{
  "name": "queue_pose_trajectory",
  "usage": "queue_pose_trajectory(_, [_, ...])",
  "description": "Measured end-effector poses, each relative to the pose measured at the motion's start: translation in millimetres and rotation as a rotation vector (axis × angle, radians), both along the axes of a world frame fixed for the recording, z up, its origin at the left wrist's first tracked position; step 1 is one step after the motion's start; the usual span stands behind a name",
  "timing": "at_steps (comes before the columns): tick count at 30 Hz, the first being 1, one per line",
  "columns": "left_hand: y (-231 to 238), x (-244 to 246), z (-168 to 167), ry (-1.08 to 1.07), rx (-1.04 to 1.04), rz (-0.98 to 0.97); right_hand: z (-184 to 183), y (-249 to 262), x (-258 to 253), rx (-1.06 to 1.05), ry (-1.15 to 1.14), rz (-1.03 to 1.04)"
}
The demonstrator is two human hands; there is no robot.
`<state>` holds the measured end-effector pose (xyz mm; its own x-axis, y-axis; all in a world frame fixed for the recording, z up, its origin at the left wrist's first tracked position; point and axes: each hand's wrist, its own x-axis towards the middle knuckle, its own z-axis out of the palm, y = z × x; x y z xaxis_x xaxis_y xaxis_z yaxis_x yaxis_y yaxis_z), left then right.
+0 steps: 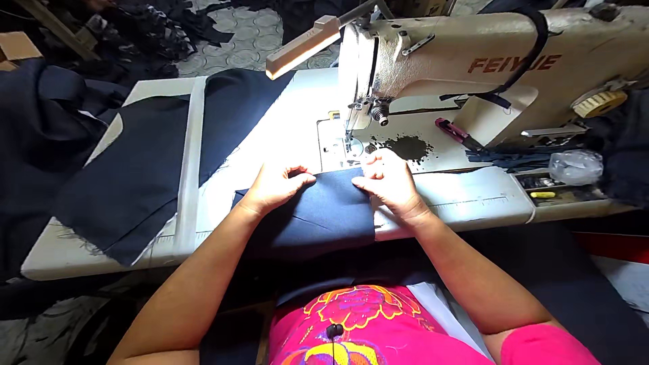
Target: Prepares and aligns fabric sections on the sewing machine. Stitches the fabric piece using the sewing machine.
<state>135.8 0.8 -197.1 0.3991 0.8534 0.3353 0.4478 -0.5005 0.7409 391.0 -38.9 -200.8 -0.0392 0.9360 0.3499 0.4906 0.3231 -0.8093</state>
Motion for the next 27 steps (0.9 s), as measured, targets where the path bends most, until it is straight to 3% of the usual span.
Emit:
queue_pose_trajectory(7, [9.8,-47.1,34.1,0.048,0.210,0.149,0.7,-26.6,-11.8,-0.317,0.073,0.263])
queue_pose_trajectory(13, [1.4,-75.5,56.3,-0.028,0.229,0.247,0.3,-39.5,-23.3,-0.263,0.008,0.253])
queue_pose_trajectory(27, [-7.2,-97.9,49.9,-0.152,0.242,0.254,17.3,-44.0,-35.9,-0.145,-0.148,0.145])
